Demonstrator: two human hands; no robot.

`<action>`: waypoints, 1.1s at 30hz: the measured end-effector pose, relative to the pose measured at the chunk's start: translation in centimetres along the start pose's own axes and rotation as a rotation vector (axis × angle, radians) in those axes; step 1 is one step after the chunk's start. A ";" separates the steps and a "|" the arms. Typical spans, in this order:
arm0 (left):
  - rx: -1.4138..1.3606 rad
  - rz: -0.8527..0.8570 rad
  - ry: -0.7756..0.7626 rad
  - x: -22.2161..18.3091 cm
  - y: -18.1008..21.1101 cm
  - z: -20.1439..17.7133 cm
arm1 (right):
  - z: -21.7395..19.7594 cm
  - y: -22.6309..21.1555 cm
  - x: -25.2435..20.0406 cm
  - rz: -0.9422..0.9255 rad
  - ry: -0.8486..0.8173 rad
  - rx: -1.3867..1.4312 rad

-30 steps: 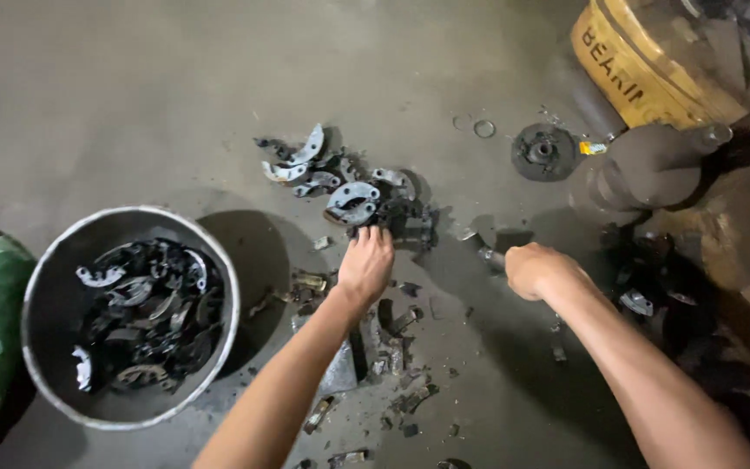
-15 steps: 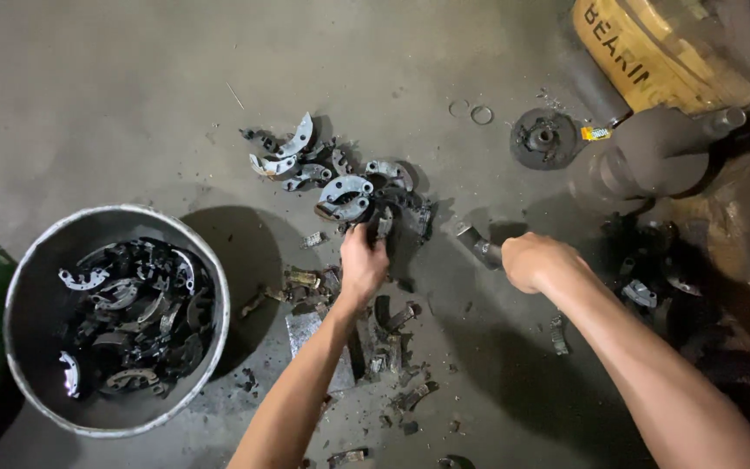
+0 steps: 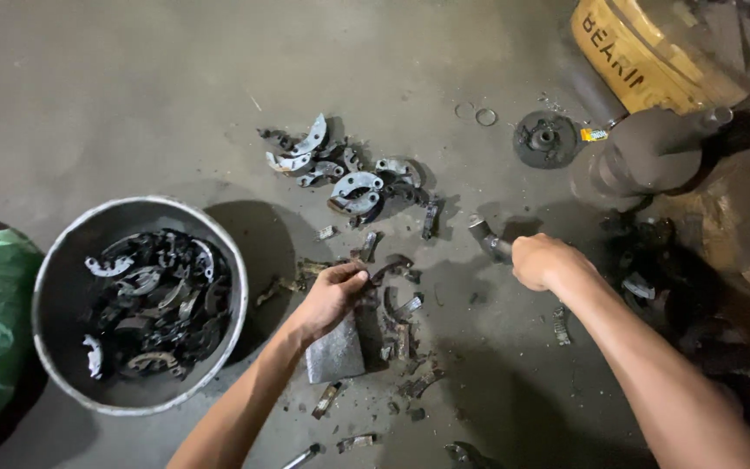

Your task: Disassembling and sorting old motorcycle brake shoe components using a hammer

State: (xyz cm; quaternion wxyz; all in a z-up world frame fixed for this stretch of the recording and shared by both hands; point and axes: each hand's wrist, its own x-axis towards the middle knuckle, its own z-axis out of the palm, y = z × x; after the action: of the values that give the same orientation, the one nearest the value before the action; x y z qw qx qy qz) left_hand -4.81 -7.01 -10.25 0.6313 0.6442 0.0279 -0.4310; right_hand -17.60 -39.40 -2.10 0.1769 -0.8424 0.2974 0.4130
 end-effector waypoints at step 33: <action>1.388 0.472 0.072 -1.1 6.6 -0.2 | -0.3 0.3 -0.6 0.000 -0.031 -0.082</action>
State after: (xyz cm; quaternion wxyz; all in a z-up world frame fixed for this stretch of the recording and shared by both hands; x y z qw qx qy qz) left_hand -1.51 -7.60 -4.46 0.1526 0.8983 -0.3703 -0.1805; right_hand -17.86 -39.62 -1.46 0.1467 -0.8425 0.2775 0.4378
